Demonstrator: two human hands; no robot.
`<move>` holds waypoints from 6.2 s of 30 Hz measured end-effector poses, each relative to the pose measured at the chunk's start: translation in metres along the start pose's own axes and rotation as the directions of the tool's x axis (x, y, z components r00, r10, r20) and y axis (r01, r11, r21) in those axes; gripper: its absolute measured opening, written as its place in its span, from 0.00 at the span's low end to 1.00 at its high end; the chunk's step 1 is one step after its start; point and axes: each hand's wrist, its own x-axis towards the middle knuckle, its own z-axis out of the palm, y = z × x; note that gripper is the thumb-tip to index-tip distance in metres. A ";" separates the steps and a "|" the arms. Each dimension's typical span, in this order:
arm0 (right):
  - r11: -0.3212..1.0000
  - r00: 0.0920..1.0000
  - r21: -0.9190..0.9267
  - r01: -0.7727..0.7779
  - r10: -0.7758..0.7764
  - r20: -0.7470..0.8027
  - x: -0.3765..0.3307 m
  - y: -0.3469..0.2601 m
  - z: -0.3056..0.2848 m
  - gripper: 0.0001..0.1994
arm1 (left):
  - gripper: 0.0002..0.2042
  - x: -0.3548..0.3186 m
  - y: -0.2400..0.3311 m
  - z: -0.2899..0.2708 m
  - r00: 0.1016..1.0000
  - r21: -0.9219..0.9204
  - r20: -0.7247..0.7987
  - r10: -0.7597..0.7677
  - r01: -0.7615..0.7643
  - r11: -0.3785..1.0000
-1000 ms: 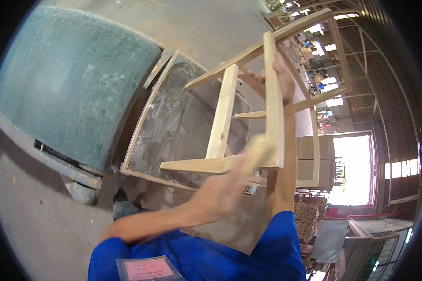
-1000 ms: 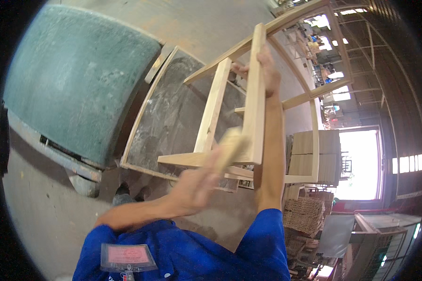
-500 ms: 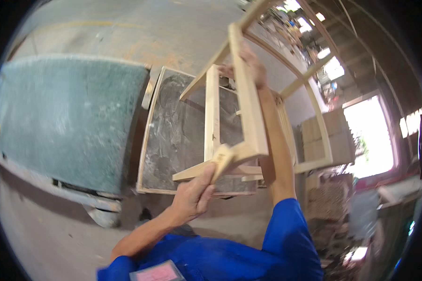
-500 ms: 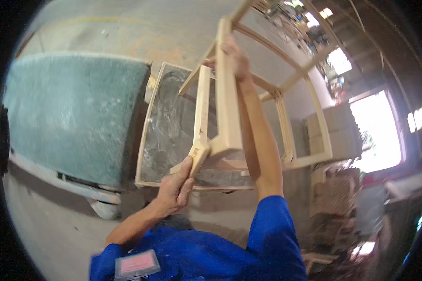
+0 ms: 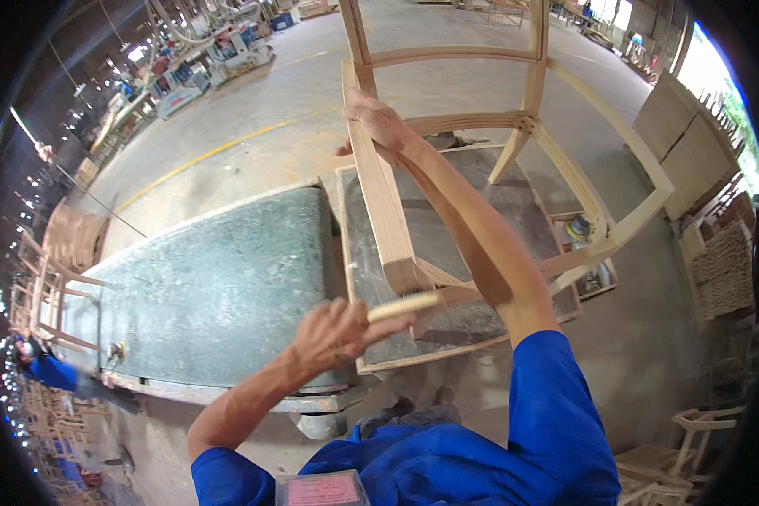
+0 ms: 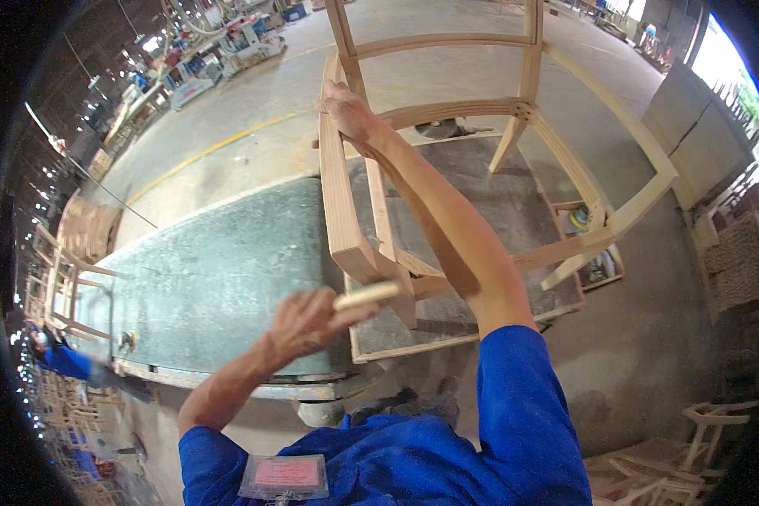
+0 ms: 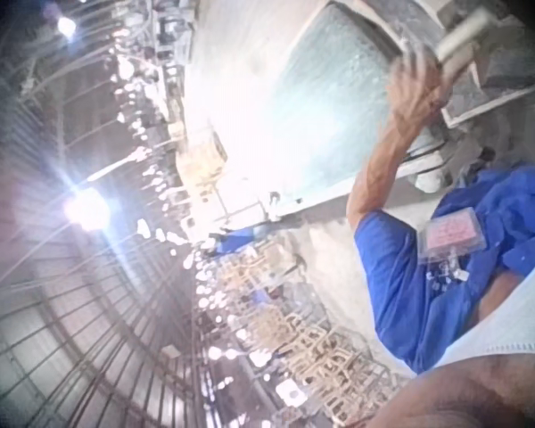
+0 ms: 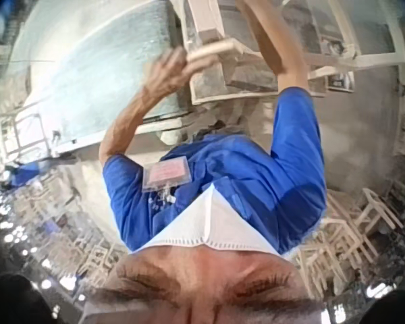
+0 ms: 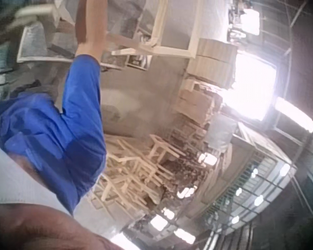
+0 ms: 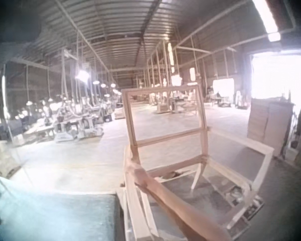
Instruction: The person smooths the surface of a wooden chair frame using a sanding block, focusing on the legs and crossbars. After sanding, the person stacks the chair with others and secures the stack with a black strap.
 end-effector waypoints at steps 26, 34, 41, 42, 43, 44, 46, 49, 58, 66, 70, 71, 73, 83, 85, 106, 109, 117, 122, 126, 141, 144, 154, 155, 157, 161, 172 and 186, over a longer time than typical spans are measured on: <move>0.973 0.983 0.219 0.080 -0.040 -0.182 -0.006 0.017 0.005 0.24 | 0.22 0.066 -0.075 -0.135 0.993 -0.666 0.082 -0.084 0.117 0.736; 0.933 0.992 0.342 -0.117 0.096 0.078 -0.003 0.020 -0.025 0.22 | 0.21 0.092 -0.095 -0.129 0.934 -0.650 0.358 0.001 0.248 0.718; 0.934 0.983 0.312 -0.173 0.143 0.119 -0.002 0.017 -0.032 0.26 | 0.28 0.104 -0.120 -0.114 0.899 -0.608 0.436 -0.050 0.335 0.720; 0.933 0.983 0.321 -0.165 0.129 0.132 -0.003 0.017 -0.030 0.26 | 0.29 0.094 -0.115 -0.112 0.909 -0.616 0.416 -0.005 0.286 0.734; 0.932 0.983 0.327 -0.154 0.112 0.146 -0.004 0.018 -0.028 0.26 | 0.30 0.080 -0.107 -0.122 0.940 -0.694 0.325 0.100 0.165 0.700; 0.931 0.983 0.334 -0.145 0.095 0.160 -0.004 0.018 -0.026 0.26 | 0.29 0.084 -0.112 -0.122 0.935 -0.657 0.344 0.088 0.173 0.734; 0.931 0.983 0.333 -0.150 0.105 0.149 -0.004 0.018 -0.026 0.25 | 0.27 0.093 -0.123 -0.119 0.923 -0.583 0.383 0.048 0.201 0.787; 0.892 0.980 0.421 -0.167 0.103 0.171 -0.003 0.016 -0.027 0.24 | 0.26 0.108 -0.130 -0.113 0.852 -0.450 0.514 -0.095 0.363 0.816; 0.923 0.979 0.343 -0.175 0.128 0.155 -0.010 0.015 -0.033 0.29 | 0.27 0.101 -0.112 -0.124 0.892 -0.599 0.452 -0.018 0.318 0.735; 0.977 0.987 0.176 -0.121 0.099 0.130 -0.012 0.024 -0.030 0.28 | 0.25 0.125 -0.170 -0.094 0.899 -0.478 0.377 -0.221 0.393 0.785; 0.819 0.963 -0.545 -0.180 0.033 -0.269 -0.074 0.043 -0.123 0.31 | 0.24 0.125 -0.155 -0.087 0.913 -0.484 0.360 -0.190 0.357 0.799; 0.496 0.957 -0.854 -0.153 -0.140 -0.253 -0.110 0.036 -0.170 0.31 | 0.25 0.118 -0.133 -0.091 0.941 -0.561 0.339 -0.017 0.217 0.799; 0.322 0.948 -0.892 -0.318 0.121 -0.294 -0.135 0.036 -0.144 0.29 | 0.25 0.056 -0.093 -0.135 0.880 -0.538 0.462 0.110 0.179 0.824; 0.096 0.974 -0.970 -0.225 0.047 -0.221 -0.285 0.021 -0.156 0.26 | 0.33 0.130 0.042 -0.210 0.785 0.105 0.536 -0.309 0.301 0.948; 0.107 0.980 -0.975 -0.193 0.063 -0.187 -0.296 0.024 -0.157 0.24 | 0.33 0.140 0.060 -0.213 0.726 0.274 0.545 -0.419 0.319 0.907; 0.456 0.966 -0.863 0.219 0.021 0.256 -0.322 0.023 -0.186 0.24 | 0.36 0.182 0.123 -0.118 0.403 0.657 0.256 -0.879 0.595 0.464; 0.438 0.968 -0.872 0.219 0.015 0.250 -0.321 0.026 -0.188 0.22 | 0.35 0.179 0.172 -0.071 0.344 0.639 0.412 -0.844 0.551 0.537; 0.451 0.966 -0.871 0.192 0.071 0.250 -0.317 0.023 -0.191 0.22 | 0.39 0.175 0.155 -0.076 0.277 0.671 0.389 -0.879 0.568 0.476; 0.468 0.937 -0.842 0.268 0.076 0.340 -0.329 0.018 -0.176 0.17 | 0.32 0.159 0.098 -0.160 0.297 0.870 0.306 -0.905 0.300 0.393; 0.386 0.964 -0.907 0.170 0.127 0.234 -0.313 0.027 -0.192 0.22 | 0.32 0.223 0.086 -0.173 0.371 0.823 0.371 -0.851 0.294 0.487; 0.377 0.967 -0.910 0.174 0.110 0.230 -0.314 0.027 -0.196 0.15 | 0.29 0.236 0.070 -0.166 0.271 0.665 0.633 -0.725 0.289 0.689; 0.401 0.944 -0.873 0.278 0.055 0.326 -0.327 0.021 -0.184 0.15 | 0.28 0.263 0.035 -0.161 0.208 0.663 0.655 -0.726 0.304 0.685; 0.344 0.943 -0.902 0.260 0.110 0.313 -0.317 0.026 -0.194 0.12 | 0.39 0.258 0.047 -0.144 0.071 0.718 0.660 -0.748 0.233 0.656; 0.366 0.924 -0.872 0.325 0.073 0.375 -0.328 0.018 -0.184 0.08 | 0.40 0.249 0.035 -0.145 0.066 0.714 0.663 -0.745 0.243 0.657; 0.382 0.918 -0.855 0.350 0.041 0.394 -0.330 0.015 -0.178 0.05 | 0.40 0.245 0.025 -0.143 0.066 0.706 0.666 -0.743 0.265 0.657; 0.323 0.962 -0.915 0.242 0.043 0.269 -0.311 0.030 -0.196 0.04 | 0.36 0.256 0.051 -0.143 0.262 0.608 0.675 -0.690 0.331 0.721; 0.315 0.950 -0.916 0.249 0.107 0.295 -0.313 0.027 -0.197 0.07 | 0.36 0.261 0.049 -0.153 0.198 0.654 0.703 -0.683 0.198 0.730; 0.373 0.963 -0.908 0.191 0.109 0.248 -0.322 0.027 -0.178 0.18 | 0.30 0.284 -0.068 -0.111 0.281 0.609 0.745 -0.605 0.085 0.789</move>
